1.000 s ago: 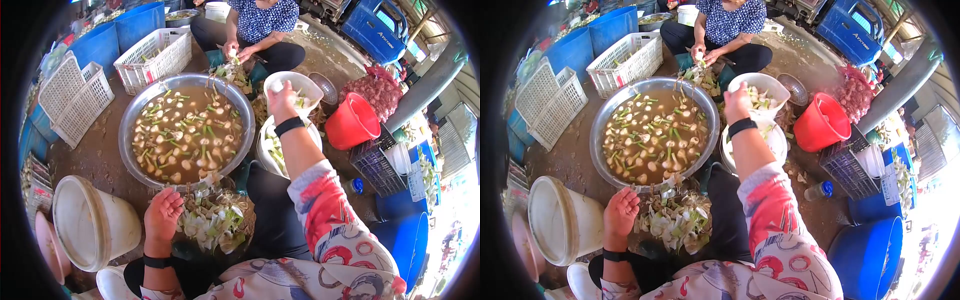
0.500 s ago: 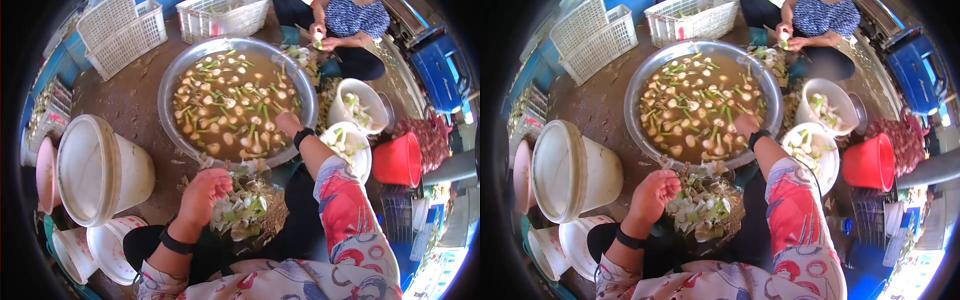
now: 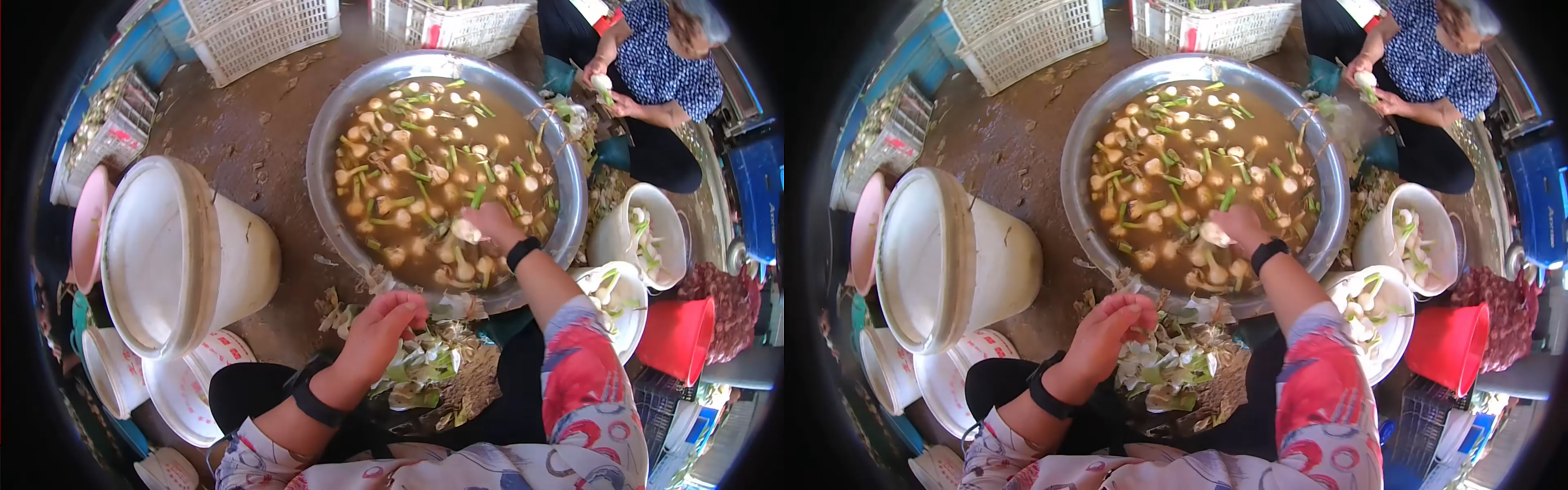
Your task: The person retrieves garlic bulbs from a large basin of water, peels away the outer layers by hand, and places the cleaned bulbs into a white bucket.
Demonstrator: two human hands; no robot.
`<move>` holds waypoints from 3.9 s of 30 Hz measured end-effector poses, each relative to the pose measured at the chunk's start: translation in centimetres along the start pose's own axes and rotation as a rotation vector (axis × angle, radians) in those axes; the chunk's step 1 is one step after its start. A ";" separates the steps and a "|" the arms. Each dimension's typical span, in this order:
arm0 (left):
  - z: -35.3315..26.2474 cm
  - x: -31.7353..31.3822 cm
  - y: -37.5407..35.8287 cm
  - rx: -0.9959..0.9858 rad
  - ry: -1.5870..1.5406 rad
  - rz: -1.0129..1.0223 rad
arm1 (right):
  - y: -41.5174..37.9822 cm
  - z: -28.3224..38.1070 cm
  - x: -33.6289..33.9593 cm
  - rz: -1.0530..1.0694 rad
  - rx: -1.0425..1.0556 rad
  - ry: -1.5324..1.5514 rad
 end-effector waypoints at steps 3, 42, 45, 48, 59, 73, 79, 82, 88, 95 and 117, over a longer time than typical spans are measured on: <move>-3.6 1.3 0.0 -0.554 0.297 -0.271 | -10.2 10.8 0.8 0.132 -0.035 1.055; -8.9 1.7 -7.3 -0.526 0.024 0.173 | -28.9 25.7 -2.2 0.308 0.698 0.342; -10.6 0.5 -9.4 -0.573 0.727 -0.127 | -29.5 25.7 -0.3 -0.225 0.896 -0.143; -11.3 -1.3 -10.4 -0.669 1.111 -0.277 | -28.1 24.3 -1.6 -0.026 0.908 0.093; -10.3 -3.3 -12.1 -0.703 0.891 -0.079 | -28.6 22.3 -4.3 0.646 0.324 0.897; -9.4 3.7 -16.0 -0.693 -0.766 -0.075 | -37.7 30.1 -2.8 -0.269 1.068 0.103; -10.2 16.6 -28.9 -1.213 -1.204 -0.563 | -34.3 27.2 -5.8 -0.008 0.888 -0.266; -7.8 14.7 -27.7 -1.038 -1.400 -0.636 | -31.2 23.3 -10.2 0.251 0.819 -0.651; -12.7 3.3 -16.9 -0.736 -0.727 0.047 | -27.4 22.5 -11.6 0.207 0.743 -0.703; -6.8 5.2 -7.4 -0.368 -0.676 -0.237 | -14.5 11.8 -3.2 -0.136 0.296 -0.209; -3.3 -0.4 -0.4 -0.077 -0.808 0.182 | -19.5 21.6 -0.1 -0.174 0.677 -0.216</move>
Point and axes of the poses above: each hand's wrist, its own y-axis towards the middle knuckle, its own x-axis out of the back of the hand, z = x × y, the point moved 9 cm from there along y, towards the middle knuckle, and after that the axes turned 7 degrees about z, right-handed, at the moved point
